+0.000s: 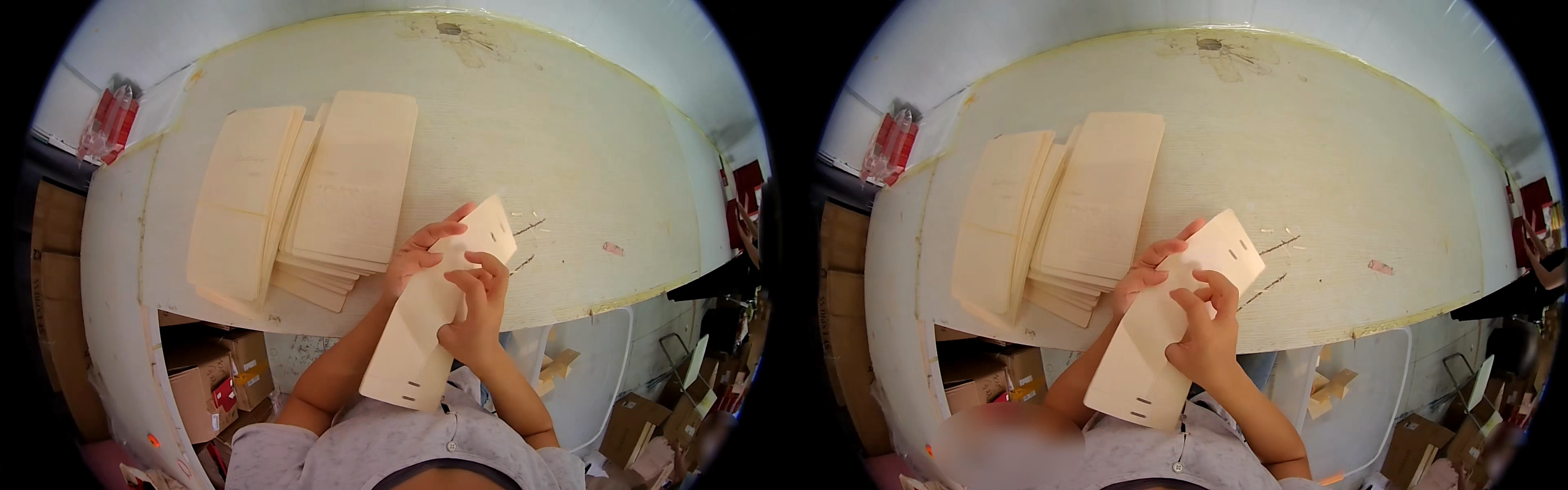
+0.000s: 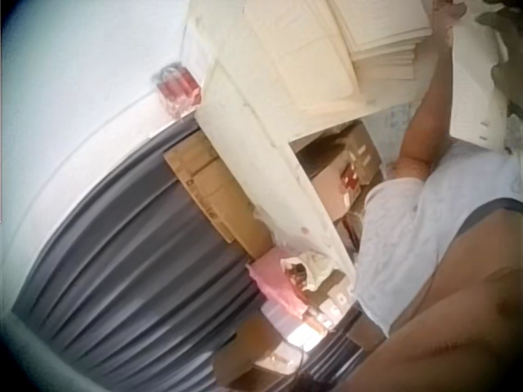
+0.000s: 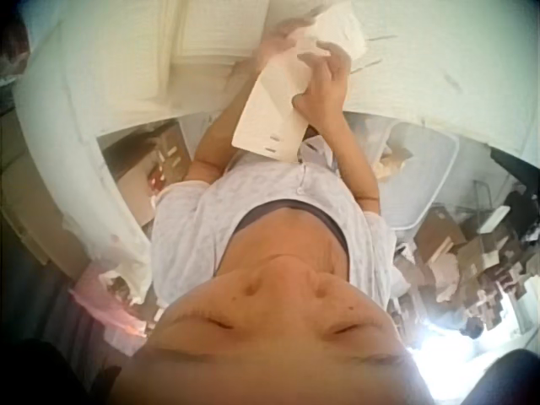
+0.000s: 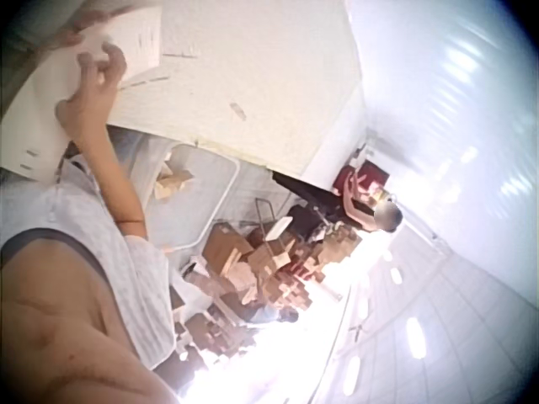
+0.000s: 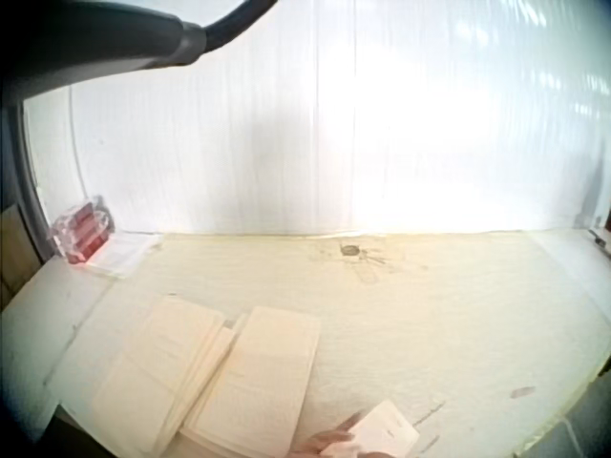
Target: The person folds flat, pre-cut cardboard sheets into small open-top boxes by hand. They repeatedly pick a sheet, fold along scored lines, and tuck flaps to form the box, then place the finished unit into a clear bin. Other people in the background perform similar folding tasks.
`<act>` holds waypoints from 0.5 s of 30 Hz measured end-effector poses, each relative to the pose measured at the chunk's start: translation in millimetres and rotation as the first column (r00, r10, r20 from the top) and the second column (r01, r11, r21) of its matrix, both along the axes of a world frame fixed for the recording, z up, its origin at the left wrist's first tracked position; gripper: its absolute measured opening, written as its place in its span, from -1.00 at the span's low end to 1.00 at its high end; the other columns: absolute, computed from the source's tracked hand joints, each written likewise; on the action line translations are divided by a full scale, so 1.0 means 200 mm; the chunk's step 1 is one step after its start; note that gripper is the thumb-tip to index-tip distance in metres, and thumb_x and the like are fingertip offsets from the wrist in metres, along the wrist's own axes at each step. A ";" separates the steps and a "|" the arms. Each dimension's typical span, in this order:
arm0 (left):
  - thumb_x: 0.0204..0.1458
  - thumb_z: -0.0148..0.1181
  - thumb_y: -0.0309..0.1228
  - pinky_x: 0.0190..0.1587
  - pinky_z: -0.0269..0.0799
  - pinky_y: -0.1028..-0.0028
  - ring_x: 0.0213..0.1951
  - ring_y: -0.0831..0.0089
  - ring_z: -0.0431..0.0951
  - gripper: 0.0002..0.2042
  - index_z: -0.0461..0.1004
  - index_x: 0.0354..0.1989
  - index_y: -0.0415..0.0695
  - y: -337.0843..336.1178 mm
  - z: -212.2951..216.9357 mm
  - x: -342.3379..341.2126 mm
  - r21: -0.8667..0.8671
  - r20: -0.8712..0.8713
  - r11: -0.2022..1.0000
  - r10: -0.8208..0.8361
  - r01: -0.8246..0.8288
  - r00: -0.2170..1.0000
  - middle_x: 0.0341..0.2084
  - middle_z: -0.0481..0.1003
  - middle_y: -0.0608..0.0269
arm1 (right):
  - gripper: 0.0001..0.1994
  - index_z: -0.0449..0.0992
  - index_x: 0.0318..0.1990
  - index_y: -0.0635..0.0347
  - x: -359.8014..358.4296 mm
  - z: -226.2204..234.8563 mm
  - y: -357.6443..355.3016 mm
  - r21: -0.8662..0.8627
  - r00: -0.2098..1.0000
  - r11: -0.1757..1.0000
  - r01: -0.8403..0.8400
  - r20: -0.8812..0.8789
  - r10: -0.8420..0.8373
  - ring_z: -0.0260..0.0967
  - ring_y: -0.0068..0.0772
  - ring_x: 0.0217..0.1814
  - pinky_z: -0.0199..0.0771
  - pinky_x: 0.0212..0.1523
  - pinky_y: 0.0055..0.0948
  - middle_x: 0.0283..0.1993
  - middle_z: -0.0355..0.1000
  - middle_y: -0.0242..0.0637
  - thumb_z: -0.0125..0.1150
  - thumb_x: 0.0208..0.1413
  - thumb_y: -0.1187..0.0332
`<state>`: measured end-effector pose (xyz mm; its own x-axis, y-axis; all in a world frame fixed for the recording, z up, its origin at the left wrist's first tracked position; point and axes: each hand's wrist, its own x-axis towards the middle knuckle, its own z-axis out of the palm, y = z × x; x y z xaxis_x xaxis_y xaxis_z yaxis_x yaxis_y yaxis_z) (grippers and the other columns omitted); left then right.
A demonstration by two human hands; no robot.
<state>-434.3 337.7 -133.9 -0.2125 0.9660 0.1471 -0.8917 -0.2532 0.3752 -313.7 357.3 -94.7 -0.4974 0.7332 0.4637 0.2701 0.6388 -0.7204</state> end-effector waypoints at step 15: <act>-0.25 0.41 -0.07 0.22 0.08 0.36 0.21 0.39 0.10 -0.01 -0.17 0.29 -0.06 -0.08 -0.08 -0.02 0.089 -0.496 0.993 -0.027 0.082 0.868 0.19 0.02 0.23 | -0.63 0.48 -0.14 0.36 -0.05 0.06 0.15 0.441 0.982 0.894 -0.077 0.189 -0.009 0.34 -0.19 -0.07 0.40 -0.20 -0.37 -0.09 0.40 -0.17 0.14 -0.22 0.53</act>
<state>-437.3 321.0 -149.4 -0.0334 0.9472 0.3188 -0.6105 -0.2719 0.7439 -323.4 387.5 -83.2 -0.6252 0.4527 0.6357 0.3406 0.8912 -0.2997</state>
